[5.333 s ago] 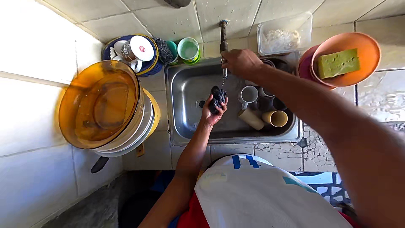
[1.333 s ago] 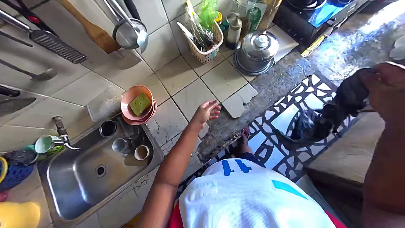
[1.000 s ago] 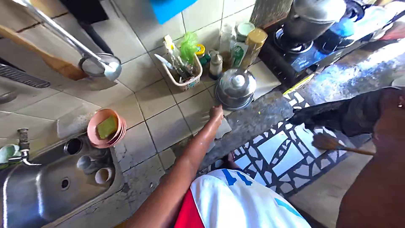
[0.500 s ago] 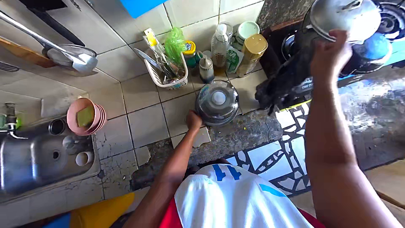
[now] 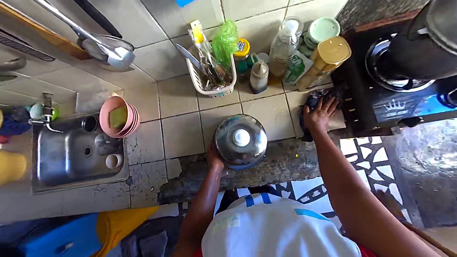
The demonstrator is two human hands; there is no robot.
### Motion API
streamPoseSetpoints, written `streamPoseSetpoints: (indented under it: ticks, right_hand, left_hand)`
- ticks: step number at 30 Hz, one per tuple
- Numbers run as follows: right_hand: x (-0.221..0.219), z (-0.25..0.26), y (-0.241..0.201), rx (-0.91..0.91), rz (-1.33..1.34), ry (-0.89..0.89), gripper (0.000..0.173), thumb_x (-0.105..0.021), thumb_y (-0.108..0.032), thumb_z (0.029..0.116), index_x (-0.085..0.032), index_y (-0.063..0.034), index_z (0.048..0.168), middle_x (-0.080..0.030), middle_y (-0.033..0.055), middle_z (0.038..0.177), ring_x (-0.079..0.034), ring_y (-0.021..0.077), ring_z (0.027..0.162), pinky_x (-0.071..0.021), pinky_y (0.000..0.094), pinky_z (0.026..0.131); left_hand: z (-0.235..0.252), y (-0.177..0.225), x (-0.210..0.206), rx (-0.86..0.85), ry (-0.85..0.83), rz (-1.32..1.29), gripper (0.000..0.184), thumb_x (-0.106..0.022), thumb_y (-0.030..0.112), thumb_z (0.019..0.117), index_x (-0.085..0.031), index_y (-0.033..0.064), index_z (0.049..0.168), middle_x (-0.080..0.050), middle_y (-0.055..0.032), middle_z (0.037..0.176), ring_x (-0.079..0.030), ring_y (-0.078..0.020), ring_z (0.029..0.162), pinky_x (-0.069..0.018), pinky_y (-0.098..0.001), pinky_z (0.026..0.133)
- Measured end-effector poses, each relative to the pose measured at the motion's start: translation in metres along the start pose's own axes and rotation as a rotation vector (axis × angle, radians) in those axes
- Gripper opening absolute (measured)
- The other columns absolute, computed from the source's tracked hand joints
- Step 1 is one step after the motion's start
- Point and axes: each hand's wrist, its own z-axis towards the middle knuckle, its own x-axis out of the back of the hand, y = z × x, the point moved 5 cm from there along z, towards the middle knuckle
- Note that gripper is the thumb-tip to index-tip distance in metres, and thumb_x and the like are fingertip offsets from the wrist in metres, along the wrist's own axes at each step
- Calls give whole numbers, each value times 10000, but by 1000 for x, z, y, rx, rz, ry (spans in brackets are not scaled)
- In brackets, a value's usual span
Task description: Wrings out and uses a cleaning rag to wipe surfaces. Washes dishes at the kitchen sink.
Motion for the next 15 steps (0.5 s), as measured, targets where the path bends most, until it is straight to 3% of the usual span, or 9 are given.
streamPoseSetpoints:
  ticks: [4, 8, 12, 15]
  right_hand:
    - [-20, -51, -67, 93, 22, -66, 922, -455, -603, 953, -293, 46, 1586, -96, 336, 1674, -53, 521, 1558, -51, 681, 1242]
    - [-60, -99, -161, 292, 30, -105, 905, -468, -613, 948, -351, 37, 1567, -141, 331, 1669, -105, 528, 1549, -95, 698, 1232]
    - [-89, -169, -277, 610, 112, -226, 892, -570, -558, 940, -349, 31, 1573, -153, 299, 1680, -127, 518, 1551, -107, 680, 1243]
    - [-139, -221, -362, 984, 146, -419, 782, -588, -528, 963, -431, -45, 1557, -201, 226, 1694, -168, 451, 1562, -115, 630, 1257]
  left_hand:
    - [-8, -2, 37, 83, -33, -100, 400, -352, 249, 1130, -547, -17, 1357, -659, -198, 1188, -663, -251, 1048, -575, -456, 890]
    - [-37, 5, 90, 188, -110, -282, 445, -218, 355, 1122, -548, 88, 1257, -683, -83, 992, -678, -163, 873, -599, -379, 729]
    - [-72, 28, 160, 59, 0, -121, 436, -226, 315, 1124, -501, 66, 1353, -645, -74, 1138, -632, -120, 1002, -567, -341, 844]
    - [-88, 37, 207, -18, 68, -78, 459, -233, 333, 1124, -474, 69, 1411, -642, -76, 1221, -629, -111, 1064, -561, -337, 892]
